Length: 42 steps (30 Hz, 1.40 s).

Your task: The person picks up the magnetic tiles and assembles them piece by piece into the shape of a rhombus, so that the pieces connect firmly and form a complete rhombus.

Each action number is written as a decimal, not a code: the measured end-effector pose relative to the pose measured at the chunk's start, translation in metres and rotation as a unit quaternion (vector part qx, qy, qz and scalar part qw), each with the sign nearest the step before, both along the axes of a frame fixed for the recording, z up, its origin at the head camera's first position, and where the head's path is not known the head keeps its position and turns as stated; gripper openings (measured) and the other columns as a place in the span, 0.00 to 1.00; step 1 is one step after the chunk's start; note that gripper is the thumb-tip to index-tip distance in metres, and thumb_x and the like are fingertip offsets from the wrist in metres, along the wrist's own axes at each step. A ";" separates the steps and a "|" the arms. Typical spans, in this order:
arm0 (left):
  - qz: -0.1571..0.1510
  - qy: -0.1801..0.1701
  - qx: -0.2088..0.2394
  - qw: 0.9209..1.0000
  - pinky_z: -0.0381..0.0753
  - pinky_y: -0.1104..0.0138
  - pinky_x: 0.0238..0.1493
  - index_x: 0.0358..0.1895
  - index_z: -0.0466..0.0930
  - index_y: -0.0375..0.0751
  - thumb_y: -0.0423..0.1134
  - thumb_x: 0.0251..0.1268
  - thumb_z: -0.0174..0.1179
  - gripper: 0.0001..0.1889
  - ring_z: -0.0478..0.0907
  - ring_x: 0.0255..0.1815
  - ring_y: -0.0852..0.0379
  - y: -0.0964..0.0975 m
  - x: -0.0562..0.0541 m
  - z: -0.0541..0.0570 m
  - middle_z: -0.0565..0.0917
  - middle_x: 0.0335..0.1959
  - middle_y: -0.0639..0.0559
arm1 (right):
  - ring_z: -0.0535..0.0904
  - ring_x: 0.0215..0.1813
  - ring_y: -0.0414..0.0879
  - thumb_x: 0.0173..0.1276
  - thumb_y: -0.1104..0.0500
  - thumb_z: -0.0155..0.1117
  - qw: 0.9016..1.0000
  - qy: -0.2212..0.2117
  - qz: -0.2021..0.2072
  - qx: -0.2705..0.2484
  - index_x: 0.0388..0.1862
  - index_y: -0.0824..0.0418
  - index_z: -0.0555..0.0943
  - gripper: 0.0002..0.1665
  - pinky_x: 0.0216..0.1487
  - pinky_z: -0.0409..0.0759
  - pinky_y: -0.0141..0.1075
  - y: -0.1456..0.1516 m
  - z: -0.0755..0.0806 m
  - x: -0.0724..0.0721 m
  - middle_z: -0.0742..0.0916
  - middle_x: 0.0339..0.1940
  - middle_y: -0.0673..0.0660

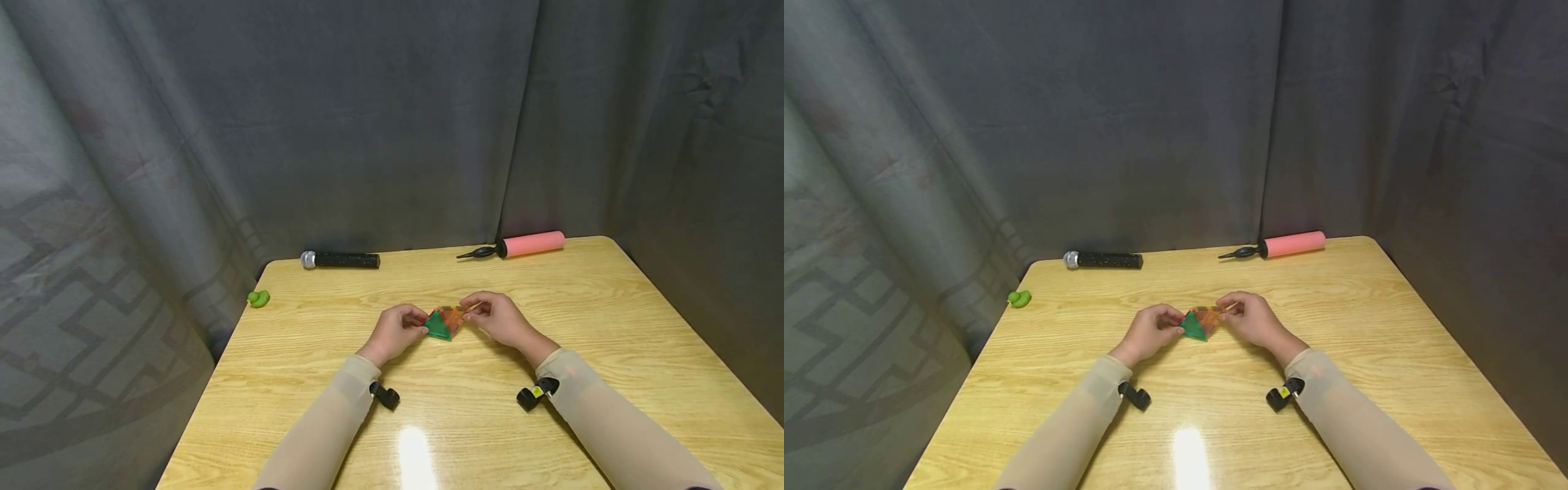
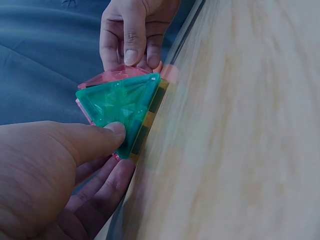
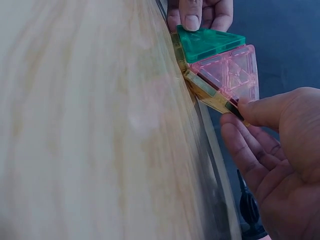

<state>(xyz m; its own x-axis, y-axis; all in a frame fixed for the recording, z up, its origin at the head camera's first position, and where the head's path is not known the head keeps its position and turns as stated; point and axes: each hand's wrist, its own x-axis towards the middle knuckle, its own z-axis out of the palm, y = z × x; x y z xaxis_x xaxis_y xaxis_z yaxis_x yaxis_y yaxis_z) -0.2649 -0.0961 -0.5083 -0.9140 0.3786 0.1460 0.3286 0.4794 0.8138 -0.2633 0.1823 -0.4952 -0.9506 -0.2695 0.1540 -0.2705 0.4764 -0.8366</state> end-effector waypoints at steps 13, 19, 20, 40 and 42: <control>-0.001 0.006 0.004 1.000 0.85 0.68 0.47 0.48 0.88 0.51 0.35 0.68 0.73 0.10 0.85 0.44 0.62 0.001 0.000 -0.001 0.87 0.44 0.62 | 0.85 0.42 0.48 0.71 0.66 0.72 1.000 0.012 -0.006 0.000 0.54 0.61 0.89 0.14 0.39 0.84 0.35 0.000 0.001 0.001 0.89 0.48 0.57; -0.004 0.001 0.008 1.000 0.85 0.67 0.47 0.49 0.88 0.51 0.35 0.68 0.73 0.10 0.85 0.44 0.61 0.001 0.000 -0.001 0.87 0.44 0.61 | 0.85 0.42 0.48 0.71 0.65 0.73 1.000 0.011 -0.003 0.001 0.54 0.59 0.90 0.13 0.39 0.85 0.36 0.002 0.001 0.001 0.89 0.49 0.56; -0.004 0.002 0.008 1.000 0.85 0.67 0.47 0.49 0.88 0.51 0.35 0.68 0.73 0.10 0.85 0.44 0.61 0.001 0.000 -0.001 0.87 0.44 0.61 | 0.85 0.43 0.48 0.71 0.65 0.73 1.000 0.011 -0.003 0.000 0.54 0.59 0.90 0.13 0.39 0.85 0.36 0.002 0.001 0.000 0.89 0.49 0.56; -0.011 -0.007 0.001 1.000 0.85 0.65 0.51 0.55 0.86 0.44 0.39 0.71 0.71 0.13 0.84 0.47 0.61 -0.007 -0.003 0.005 0.87 0.49 0.53 | 0.85 0.46 0.50 0.74 0.62 0.71 0.999 0.012 -0.008 0.029 0.59 0.63 0.85 0.17 0.43 0.85 0.40 0.010 0.004 -0.004 0.89 0.51 0.57; -0.010 0.002 0.000 1.000 0.84 0.64 0.55 0.56 0.85 0.42 0.39 0.73 0.69 0.13 0.83 0.50 0.59 -0.011 -0.004 0.008 0.87 0.51 0.51 | 0.85 0.47 0.50 0.75 0.61 0.70 0.999 0.018 -0.010 0.031 0.60 0.63 0.85 0.17 0.45 0.85 0.42 0.012 0.005 -0.005 0.89 0.51 0.57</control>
